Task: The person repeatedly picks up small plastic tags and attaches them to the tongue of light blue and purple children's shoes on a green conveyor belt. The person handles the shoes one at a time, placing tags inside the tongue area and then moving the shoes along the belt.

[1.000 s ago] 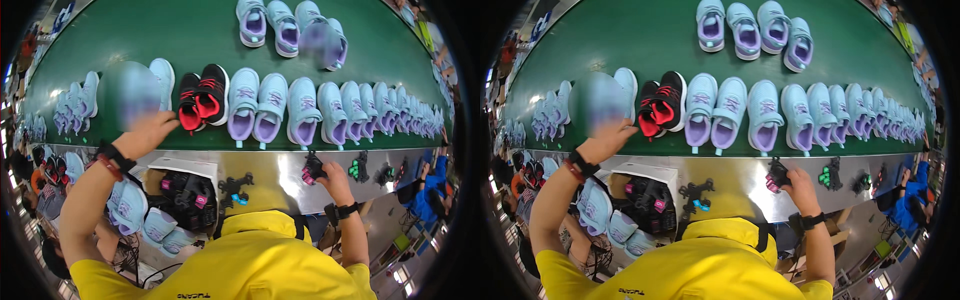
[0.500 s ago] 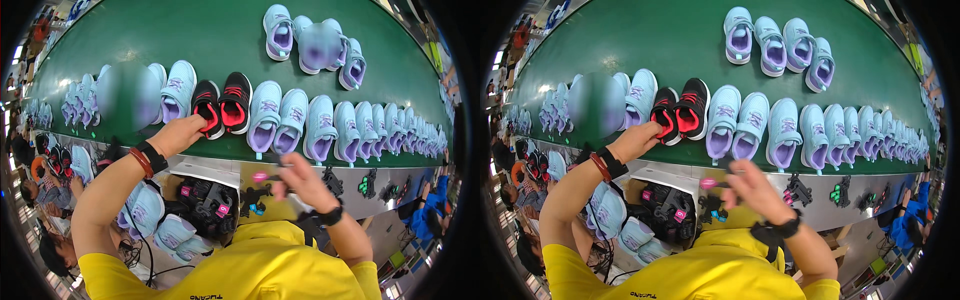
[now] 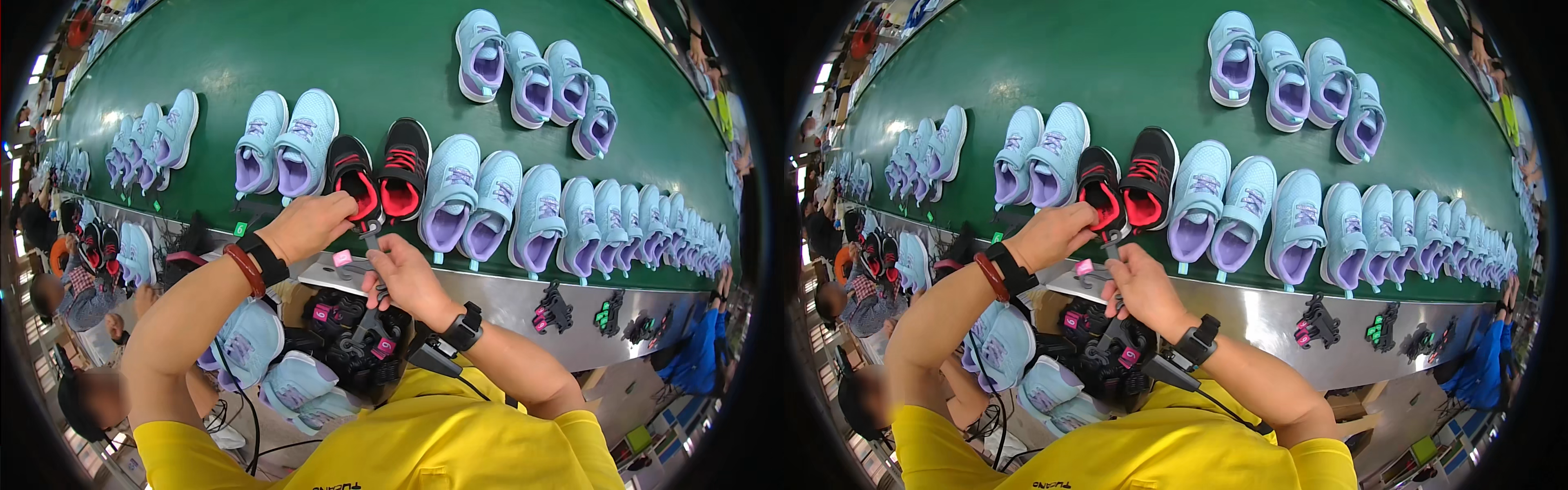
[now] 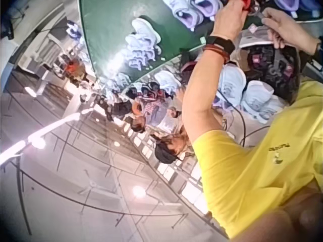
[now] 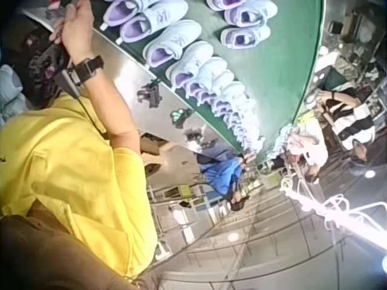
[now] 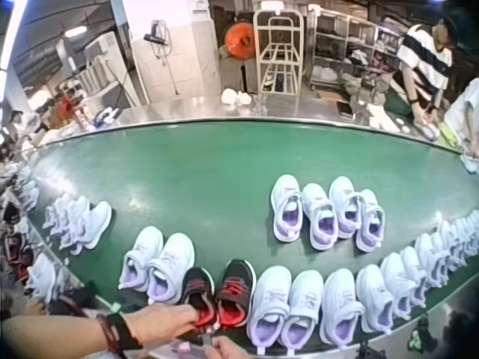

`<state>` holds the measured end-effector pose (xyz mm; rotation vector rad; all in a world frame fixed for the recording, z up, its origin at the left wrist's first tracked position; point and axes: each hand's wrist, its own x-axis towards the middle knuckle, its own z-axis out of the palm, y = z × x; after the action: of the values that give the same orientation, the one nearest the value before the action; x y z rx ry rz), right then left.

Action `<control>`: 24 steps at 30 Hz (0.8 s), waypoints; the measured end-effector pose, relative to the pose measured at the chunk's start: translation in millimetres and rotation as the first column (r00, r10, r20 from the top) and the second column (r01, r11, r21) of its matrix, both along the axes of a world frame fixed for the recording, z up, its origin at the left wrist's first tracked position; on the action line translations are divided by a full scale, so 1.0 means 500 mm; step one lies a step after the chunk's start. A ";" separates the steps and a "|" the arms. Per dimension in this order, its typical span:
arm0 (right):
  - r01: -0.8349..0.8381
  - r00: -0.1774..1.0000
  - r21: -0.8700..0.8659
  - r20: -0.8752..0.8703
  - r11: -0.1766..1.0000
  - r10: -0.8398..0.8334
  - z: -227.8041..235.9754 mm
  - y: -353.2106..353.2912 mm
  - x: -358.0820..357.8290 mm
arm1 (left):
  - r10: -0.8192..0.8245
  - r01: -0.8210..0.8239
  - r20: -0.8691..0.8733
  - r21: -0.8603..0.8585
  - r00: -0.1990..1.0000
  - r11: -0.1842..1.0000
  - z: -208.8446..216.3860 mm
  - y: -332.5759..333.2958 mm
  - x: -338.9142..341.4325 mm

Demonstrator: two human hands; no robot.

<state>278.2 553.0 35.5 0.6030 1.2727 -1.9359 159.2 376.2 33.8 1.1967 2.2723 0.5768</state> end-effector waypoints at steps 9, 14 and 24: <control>-0.186 0.939 -0.074 -0.307 0.980 0.155 -0.003 0.035 -0.075 | -0.115 0.099 -0.097 -0.157 0.989 0.983 0.073 0.025 -0.011; 0.151 0.373 0.771 -0.624 0.619 0.686 -0.020 0.120 -0.109 | -0.139 0.104 -0.117 -0.267 0.983 0.958 0.051 -0.018 0.002; 0.220 0.001 0.887 -0.417 0.406 0.909 -0.031 0.105 -0.127 | 0.234 -0.221 0.038 -0.209 0.971 0.952 0.026 -0.031 0.021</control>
<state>214.6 605.7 20.0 -1.0575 2.8323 -0.7049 169.9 360.6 46.8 0.8136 2.3667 0.4436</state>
